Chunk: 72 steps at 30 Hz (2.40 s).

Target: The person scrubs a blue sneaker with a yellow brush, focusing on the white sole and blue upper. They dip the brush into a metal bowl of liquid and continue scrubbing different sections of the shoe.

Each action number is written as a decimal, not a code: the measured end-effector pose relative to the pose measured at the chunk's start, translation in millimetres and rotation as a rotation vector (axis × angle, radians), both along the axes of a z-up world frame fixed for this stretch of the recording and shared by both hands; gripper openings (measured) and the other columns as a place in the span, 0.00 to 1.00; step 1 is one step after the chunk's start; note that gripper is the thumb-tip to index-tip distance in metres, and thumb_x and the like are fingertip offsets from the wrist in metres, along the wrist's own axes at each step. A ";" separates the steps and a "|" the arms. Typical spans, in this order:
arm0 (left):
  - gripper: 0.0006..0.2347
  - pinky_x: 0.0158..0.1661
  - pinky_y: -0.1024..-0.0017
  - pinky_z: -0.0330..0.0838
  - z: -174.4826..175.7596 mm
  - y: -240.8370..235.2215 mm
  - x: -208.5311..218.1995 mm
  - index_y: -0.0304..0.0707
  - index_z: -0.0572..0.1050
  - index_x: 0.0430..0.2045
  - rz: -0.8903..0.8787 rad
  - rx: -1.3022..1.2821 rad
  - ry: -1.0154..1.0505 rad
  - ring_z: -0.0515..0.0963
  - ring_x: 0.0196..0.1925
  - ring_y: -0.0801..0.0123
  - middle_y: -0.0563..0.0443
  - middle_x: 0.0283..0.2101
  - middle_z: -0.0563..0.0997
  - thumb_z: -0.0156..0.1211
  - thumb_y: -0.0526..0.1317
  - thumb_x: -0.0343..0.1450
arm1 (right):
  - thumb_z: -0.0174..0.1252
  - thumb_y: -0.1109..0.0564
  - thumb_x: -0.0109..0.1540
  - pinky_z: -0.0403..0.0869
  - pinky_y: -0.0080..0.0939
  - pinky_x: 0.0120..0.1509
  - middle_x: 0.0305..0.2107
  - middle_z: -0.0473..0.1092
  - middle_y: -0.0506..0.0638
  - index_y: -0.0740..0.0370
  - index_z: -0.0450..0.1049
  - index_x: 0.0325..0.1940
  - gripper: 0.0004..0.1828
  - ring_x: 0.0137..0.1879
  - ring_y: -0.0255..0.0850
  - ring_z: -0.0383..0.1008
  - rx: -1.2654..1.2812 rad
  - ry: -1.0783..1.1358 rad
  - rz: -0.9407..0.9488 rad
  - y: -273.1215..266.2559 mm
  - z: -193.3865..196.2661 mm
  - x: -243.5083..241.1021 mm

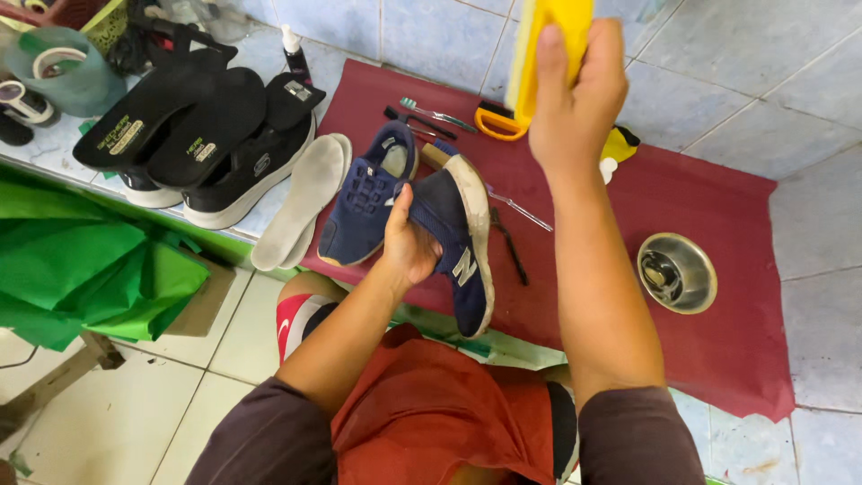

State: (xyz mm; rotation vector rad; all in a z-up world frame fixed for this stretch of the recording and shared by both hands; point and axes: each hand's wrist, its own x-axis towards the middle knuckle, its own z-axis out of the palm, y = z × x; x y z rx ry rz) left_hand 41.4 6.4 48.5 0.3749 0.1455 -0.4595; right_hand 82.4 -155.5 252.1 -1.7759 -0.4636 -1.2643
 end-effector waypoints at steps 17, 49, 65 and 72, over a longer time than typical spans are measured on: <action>0.18 0.53 0.59 0.76 -6.0 -45.4 -24.3 0.38 0.80 0.52 -0.017 0.926 -0.480 0.81 0.56 0.60 0.43 0.50 0.84 0.70 0.43 0.68 | 0.63 0.48 0.66 0.67 0.55 0.29 0.20 0.67 0.70 0.67 0.66 0.34 0.20 0.30 0.70 0.73 0.021 0.661 -0.381 -24.4 -167.2 -126.0; 0.05 0.42 0.57 0.78 81.3 -19.7 -20.9 0.25 0.81 0.35 0.399 0.582 -1.229 0.81 0.41 0.66 0.37 0.36 0.83 0.62 0.28 0.69 | 0.62 0.56 0.66 0.65 0.34 0.28 0.16 0.63 0.53 0.67 0.66 0.30 0.16 0.22 0.36 0.66 0.165 0.092 -0.258 -42.0 -115.0 -137.9; 0.05 0.42 0.64 0.78 78.8 -24.8 -8.8 0.23 0.82 0.34 0.266 0.514 -1.191 0.80 0.38 0.71 0.41 0.33 0.83 0.60 0.27 0.69 | 0.62 0.58 0.65 0.65 0.35 0.24 0.13 0.63 0.53 0.63 0.63 0.25 0.18 0.20 0.33 0.63 0.230 0.223 -0.161 -22.8 -142.0 -133.2; 0.06 0.44 0.58 0.77 44.4 -32.4 -1.0 0.23 0.81 0.36 0.204 0.515 -1.227 0.80 0.42 0.66 0.38 0.36 0.84 0.60 0.26 0.69 | 0.62 0.57 0.64 0.65 0.35 0.23 0.13 0.64 0.52 0.63 0.64 0.26 0.17 0.20 0.34 0.65 0.293 0.167 -0.234 -23.5 -145.5 -134.7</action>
